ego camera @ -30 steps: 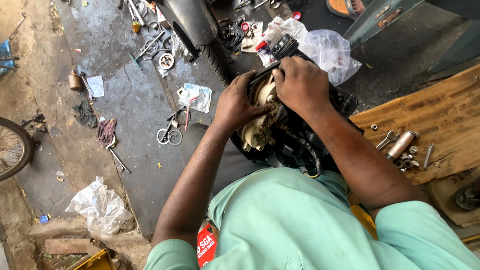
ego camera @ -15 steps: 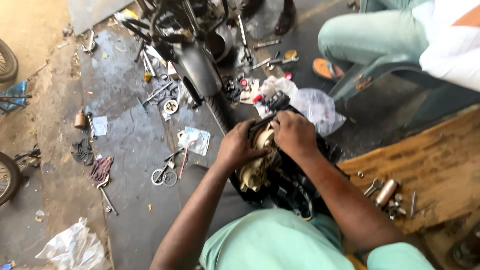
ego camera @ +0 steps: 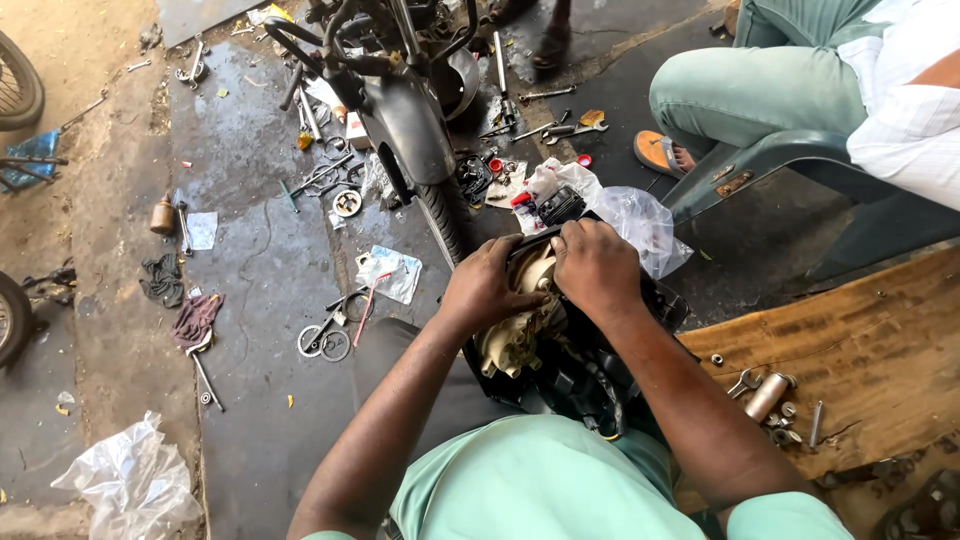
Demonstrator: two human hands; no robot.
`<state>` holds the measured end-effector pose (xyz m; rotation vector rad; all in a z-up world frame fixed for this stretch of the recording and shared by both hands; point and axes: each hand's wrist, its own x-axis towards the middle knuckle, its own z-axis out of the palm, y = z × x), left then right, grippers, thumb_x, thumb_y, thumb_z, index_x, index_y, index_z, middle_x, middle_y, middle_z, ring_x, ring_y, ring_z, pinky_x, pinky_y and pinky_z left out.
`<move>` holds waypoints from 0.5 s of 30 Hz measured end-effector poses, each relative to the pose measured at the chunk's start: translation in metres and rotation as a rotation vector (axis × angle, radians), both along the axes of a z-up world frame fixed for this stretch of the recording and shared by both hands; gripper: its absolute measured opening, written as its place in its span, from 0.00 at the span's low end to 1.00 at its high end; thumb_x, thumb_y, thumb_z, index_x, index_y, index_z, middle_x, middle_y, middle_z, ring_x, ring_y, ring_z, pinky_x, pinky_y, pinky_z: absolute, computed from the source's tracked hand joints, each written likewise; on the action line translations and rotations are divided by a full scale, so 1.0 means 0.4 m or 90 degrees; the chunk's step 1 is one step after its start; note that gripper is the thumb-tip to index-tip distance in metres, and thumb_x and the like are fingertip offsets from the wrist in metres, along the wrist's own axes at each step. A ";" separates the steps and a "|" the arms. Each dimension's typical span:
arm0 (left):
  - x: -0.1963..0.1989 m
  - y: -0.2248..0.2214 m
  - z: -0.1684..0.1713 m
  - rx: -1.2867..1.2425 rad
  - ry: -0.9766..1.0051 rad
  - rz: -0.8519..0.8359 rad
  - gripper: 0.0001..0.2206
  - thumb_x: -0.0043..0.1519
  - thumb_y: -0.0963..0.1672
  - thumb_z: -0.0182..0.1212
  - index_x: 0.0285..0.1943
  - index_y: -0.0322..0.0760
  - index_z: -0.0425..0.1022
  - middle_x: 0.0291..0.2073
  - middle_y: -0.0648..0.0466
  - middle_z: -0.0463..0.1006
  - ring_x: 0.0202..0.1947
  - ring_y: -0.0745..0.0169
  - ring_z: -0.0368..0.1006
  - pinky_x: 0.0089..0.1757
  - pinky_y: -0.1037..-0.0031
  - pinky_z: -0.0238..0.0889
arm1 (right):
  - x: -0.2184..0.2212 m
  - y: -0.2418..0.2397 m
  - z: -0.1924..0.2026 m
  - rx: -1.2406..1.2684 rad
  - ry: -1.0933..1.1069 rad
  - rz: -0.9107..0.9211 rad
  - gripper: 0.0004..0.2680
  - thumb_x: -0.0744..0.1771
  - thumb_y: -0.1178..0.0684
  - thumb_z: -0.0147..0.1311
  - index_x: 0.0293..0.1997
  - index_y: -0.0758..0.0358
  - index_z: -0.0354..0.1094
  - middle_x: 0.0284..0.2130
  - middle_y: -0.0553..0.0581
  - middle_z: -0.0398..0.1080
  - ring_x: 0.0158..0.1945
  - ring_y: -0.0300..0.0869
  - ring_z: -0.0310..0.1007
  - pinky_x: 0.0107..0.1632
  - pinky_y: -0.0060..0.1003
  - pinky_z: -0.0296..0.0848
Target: The recorder is assembling a motorcycle speedometer into its plastic housing, connecting wires, and using tools to secure parts.
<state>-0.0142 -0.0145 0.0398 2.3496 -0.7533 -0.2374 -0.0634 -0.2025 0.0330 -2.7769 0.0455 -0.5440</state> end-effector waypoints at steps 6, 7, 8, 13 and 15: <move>0.000 0.008 -0.008 0.007 -0.006 0.003 0.41 0.44 0.54 0.80 0.66 0.36 0.68 0.54 0.42 0.77 0.54 0.41 0.74 0.53 0.58 0.68 | 0.009 0.000 -0.008 -0.008 0.018 0.002 0.07 0.68 0.50 0.57 0.34 0.61 0.68 0.30 0.57 0.71 0.37 0.51 0.75 0.36 0.46 0.76; 0.004 0.008 -0.009 -0.005 -0.015 0.001 0.42 0.43 0.54 0.81 0.65 0.35 0.68 0.54 0.41 0.77 0.54 0.41 0.74 0.53 0.58 0.68 | 0.015 -0.006 -0.009 0.009 0.082 -0.006 0.08 0.69 0.49 0.55 0.36 0.61 0.69 0.30 0.58 0.71 0.36 0.51 0.75 0.35 0.47 0.76; 0.000 0.010 -0.012 -0.014 -0.021 -0.004 0.42 0.43 0.54 0.81 0.65 0.35 0.68 0.54 0.41 0.77 0.54 0.41 0.75 0.53 0.57 0.68 | 0.012 -0.009 -0.015 0.029 0.150 -0.016 0.09 0.70 0.48 0.54 0.38 0.61 0.69 0.30 0.59 0.71 0.35 0.51 0.75 0.35 0.48 0.76; -0.006 0.024 -0.037 -0.026 0.027 0.012 0.42 0.42 0.52 0.81 0.66 0.36 0.68 0.55 0.42 0.77 0.54 0.41 0.75 0.53 0.58 0.68 | -0.028 -0.075 -0.031 0.077 -0.003 0.011 0.05 0.70 0.51 0.54 0.45 0.57 0.74 0.38 0.57 0.75 0.41 0.53 0.76 0.42 0.50 0.76; -0.001 0.032 -0.042 -0.038 0.021 0.005 0.42 0.43 0.52 0.82 0.66 0.35 0.68 0.56 0.42 0.77 0.55 0.41 0.75 0.54 0.58 0.68 | -0.038 -0.098 -0.004 0.113 -0.014 0.006 0.05 0.70 0.51 0.55 0.48 0.57 0.74 0.40 0.57 0.75 0.43 0.53 0.76 0.44 0.50 0.76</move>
